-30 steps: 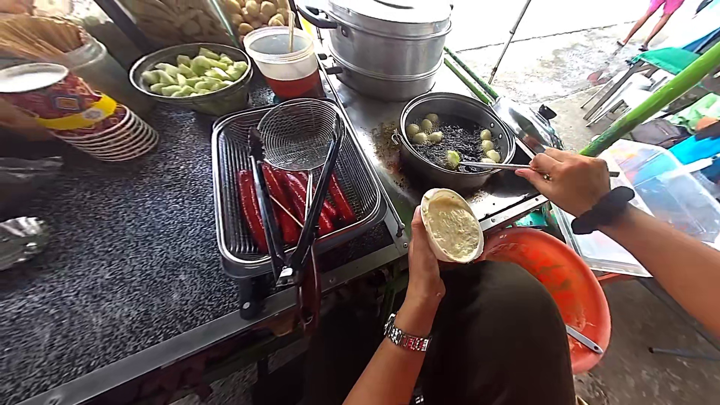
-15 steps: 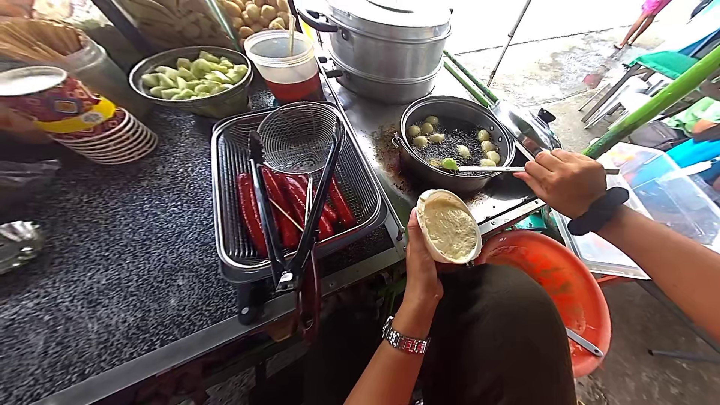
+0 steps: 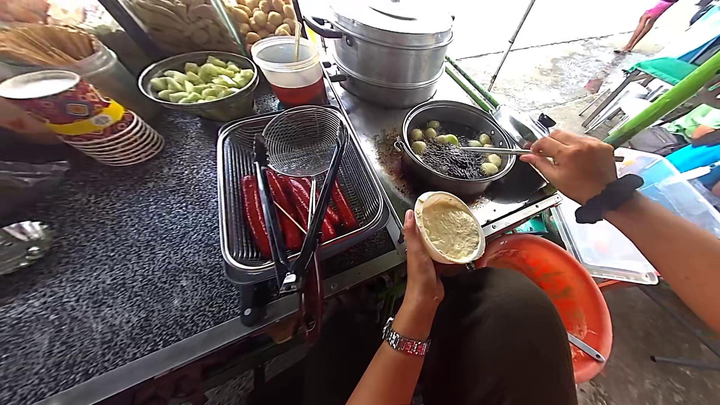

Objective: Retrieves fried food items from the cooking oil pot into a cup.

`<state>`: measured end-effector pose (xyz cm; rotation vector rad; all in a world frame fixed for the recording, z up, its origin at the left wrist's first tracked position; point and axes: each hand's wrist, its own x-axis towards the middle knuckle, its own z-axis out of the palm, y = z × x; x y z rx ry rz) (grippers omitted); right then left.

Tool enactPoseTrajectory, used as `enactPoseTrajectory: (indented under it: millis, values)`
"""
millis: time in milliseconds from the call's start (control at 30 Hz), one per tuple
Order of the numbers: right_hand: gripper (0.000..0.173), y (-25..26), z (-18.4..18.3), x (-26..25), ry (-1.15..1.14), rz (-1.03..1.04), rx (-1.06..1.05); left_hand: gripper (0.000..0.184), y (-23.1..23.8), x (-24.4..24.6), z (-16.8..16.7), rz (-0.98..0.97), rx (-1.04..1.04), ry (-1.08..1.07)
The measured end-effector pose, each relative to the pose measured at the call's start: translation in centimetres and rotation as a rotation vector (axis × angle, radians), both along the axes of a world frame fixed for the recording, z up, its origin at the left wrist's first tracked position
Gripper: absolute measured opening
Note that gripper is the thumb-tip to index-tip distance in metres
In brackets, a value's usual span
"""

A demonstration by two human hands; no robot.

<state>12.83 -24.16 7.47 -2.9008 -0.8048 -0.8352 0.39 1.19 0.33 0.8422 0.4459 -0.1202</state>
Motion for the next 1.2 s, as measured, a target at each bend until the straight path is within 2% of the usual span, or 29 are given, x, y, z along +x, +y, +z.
enactPoseTrajectory:
  millis: [200, 400, 500, 600, 800, 967, 1100, 1200]
  values:
    - [0.03, 1.7, 3.0, 3.3, 0.405, -0.29, -0.246, 0.071, 0.1, 0.0, 0.5, -0.009, -0.049, -0.023]
    - [0.039, 5.0, 3.2, 4.2, 0.58, -0.426, -0.431, 0.066, 0.3, -0.1, 0.9, -0.019, -0.046, -0.044]
    - [0.036, 4.9, 4.6, 2.8, 0.596, -0.369, -0.35, 0.065, 0.4, 0.0, 0.9, 0.005, -0.037, -0.03]
    - [0.027, 3.2, 5.1, 0.3, 0.401, -0.247, -0.184, 0.061, 0.5, 0.2, 0.8, 0.043, -0.072, -0.03]
    - [0.023, 1.1, 1.7, -3.1, 0.183, -0.182, -0.12, 0.065, 0.3, 0.3, 0.9, 0.041, -0.099, -0.036]
    - [0.03, -0.4, -0.9, -3.7, 0.074, -0.128, 0.019, 0.061, 0.4, 0.3, 1.2, 0.04, -0.08, -0.039]
    - [0.033, -0.9, -2.0, -4.0, 0.091, -0.133, 0.056, 0.058, 0.4, 0.3, 1.2, 0.039, -0.054, -0.066]
    - [0.029, -1.0, -1.0, -3.9, 0.324, -0.212, 0.183, 0.06, 0.3, 0.4, 1.2, 0.033, -0.039, -0.075]
